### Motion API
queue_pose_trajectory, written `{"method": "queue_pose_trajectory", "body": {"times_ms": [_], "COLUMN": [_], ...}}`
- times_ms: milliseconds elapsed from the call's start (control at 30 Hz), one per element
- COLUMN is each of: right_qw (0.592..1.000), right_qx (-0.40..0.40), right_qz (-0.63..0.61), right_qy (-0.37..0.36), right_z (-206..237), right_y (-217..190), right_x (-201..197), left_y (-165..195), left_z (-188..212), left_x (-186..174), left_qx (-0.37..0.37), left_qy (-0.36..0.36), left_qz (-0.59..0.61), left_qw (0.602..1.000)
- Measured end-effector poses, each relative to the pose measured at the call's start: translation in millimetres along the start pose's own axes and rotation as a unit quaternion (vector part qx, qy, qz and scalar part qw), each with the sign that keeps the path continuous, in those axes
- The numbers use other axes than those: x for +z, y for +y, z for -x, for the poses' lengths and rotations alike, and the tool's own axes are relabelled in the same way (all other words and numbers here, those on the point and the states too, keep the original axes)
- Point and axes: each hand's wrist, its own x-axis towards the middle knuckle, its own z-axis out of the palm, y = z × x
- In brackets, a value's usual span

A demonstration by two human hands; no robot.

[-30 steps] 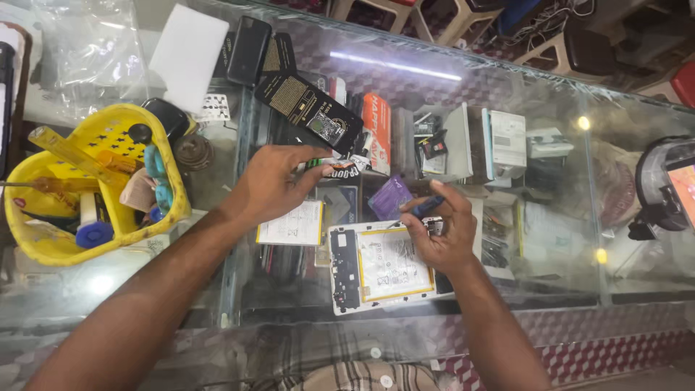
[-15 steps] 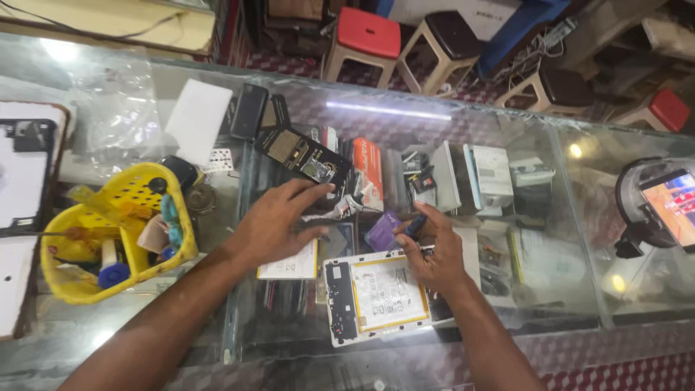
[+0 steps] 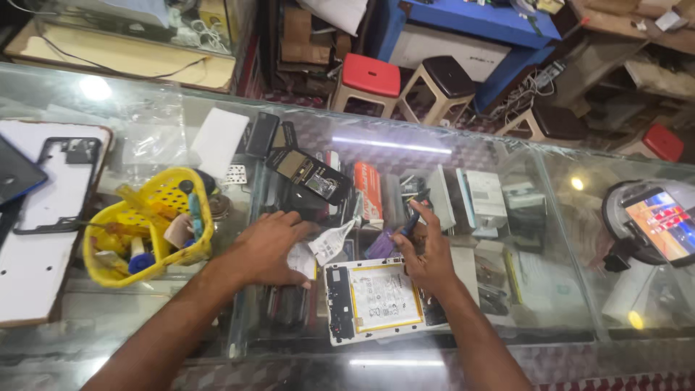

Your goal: The person uses a screwdriver to remove screws from a disassembled mobile phone on a glass counter. They then use a plastic card to pry open the phone casing and separate the screen from the body.

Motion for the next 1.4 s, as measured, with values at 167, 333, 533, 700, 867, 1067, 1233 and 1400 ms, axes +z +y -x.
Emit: {"method": "queue_pose_trajectory", "body": {"times_ms": [167, 333, 533, 700, 867, 1067, 1233, 1400], "right_qw": [1.000, 1.000, 1.000, 0.999, 0.998, 0.997, 0.999, 0.995], "right_qx": [0.006, 0.000, -0.008, 0.004, -0.017, 0.018, -0.050, -0.094], "right_qz": [-0.018, 0.017, 0.013, 0.035, 0.062, -0.066, -0.019, 0.002], "right_qy": [0.002, 0.000, -0.005, -0.018, -0.022, 0.018, -0.001, -0.030], "right_z": [-0.9, 0.8, -0.7, 2.5, 6.6, 16.6, 15.4, 15.1], "right_y": [1.2, 1.3, -4.5, -9.3, -6.5, -7.5, -12.9, -14.8], "right_x": [0.5, 0.0, 0.4, -2.1, -2.7, -7.8, -4.5, 2.7], "left_y": [-16.7, -20.5, -19.6, -10.2, 14.0, 36.2, 33.4, 23.9], "left_z": [9.7, 13.5, 7.2, 3.8, 1.8, -5.5, -7.1, -16.1], "left_x": [-7.8, 0.4, 12.4, 17.4, 34.1, 58.3, 63.2, 67.9], "left_qx": [-0.092, -0.144, -0.175, -0.117, 0.103, 0.165, 0.119, 0.154], "left_qy": [-0.013, 0.041, 0.115, 0.243, 0.368, 0.303, 0.303, 0.296], "left_qz": [-0.015, -0.041, -0.055, -0.048, 0.013, 0.061, 0.011, 0.090], "left_qw": [0.996, 0.988, 0.976, 0.962, 0.924, 0.937, 0.946, 0.939]}}
